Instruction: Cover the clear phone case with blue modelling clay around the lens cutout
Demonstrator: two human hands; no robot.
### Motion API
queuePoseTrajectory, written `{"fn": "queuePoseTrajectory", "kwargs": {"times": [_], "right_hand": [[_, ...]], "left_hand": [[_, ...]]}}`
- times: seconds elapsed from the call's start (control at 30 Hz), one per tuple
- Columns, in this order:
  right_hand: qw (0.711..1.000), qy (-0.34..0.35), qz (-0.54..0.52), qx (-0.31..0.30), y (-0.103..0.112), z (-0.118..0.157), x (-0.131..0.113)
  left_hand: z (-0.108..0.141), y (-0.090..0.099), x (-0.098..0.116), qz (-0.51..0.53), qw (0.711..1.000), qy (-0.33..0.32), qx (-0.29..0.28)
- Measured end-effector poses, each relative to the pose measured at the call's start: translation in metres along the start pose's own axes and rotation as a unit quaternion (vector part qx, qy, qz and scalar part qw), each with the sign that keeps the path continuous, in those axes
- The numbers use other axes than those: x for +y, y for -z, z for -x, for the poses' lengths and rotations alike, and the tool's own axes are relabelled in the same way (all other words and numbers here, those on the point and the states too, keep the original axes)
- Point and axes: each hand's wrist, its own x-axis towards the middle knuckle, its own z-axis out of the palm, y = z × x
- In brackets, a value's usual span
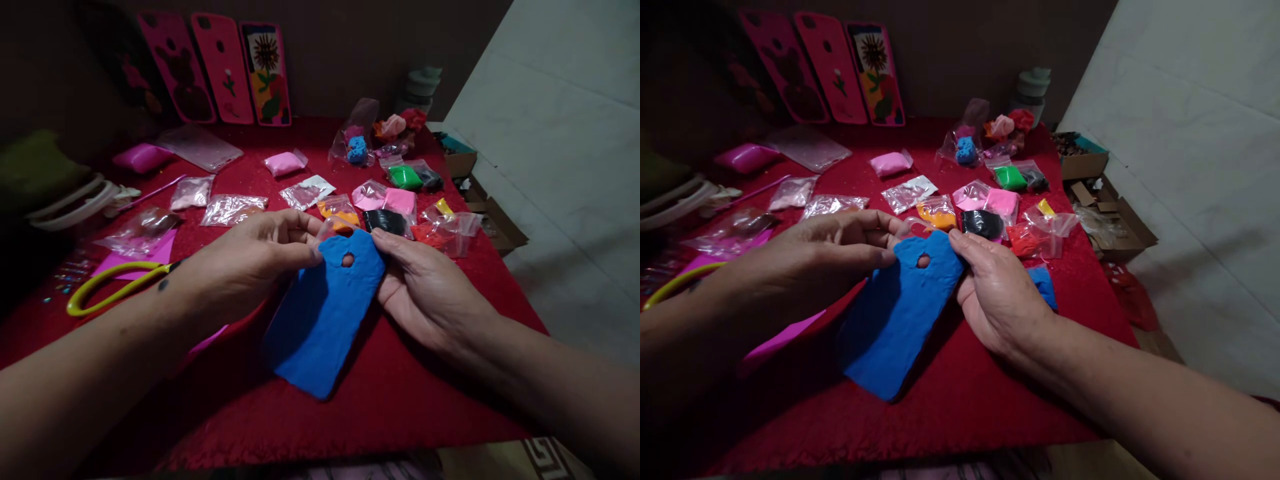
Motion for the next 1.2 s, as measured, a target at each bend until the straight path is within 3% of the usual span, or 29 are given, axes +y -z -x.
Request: {"fn": "queuePoseTrajectory", "kwargs": {"times": [0.17, 0.37, 0.5, 0.7, 0.9, 1.2], "right_hand": [[1.0, -0.013, -0.023, -0.002, 0.002, 0.0, -0.002], [0.999, -0.051, -0.017, 0.005, 0.003, 0.001, -0.01], [0.993, -0.096, 0.037, -0.052, 0.005, 0.003, -0.018], [0.968, -0.14, 0.16, -0.131, 0.01, 0.004, -0.017], [0.974, -0.122, 0.169, -0.087, 0.01, 0.006, -0.018], [0.951, -0.101, 0.266, -0.118, 0.014, 0.006, -0.018]], "left_hand": [[-0.004, 0.012, 0.001, -0.034, 0.999, 0.021, -0.004], [0.0, 0.012, 0.009, -0.071, 0.996, 0.042, -0.014], [0.003, 0.013, 0.015, -0.148, 0.985, 0.066, -0.054], [0.004, 0.01, 0.011, -0.212, 0.971, 0.042, -0.105], [0.005, 0.009, 0.018, -0.273, 0.957, 0.037, -0.096], [0.009, 0.003, 0.021, -0.239, 0.96, 0.1, -0.104]]}}
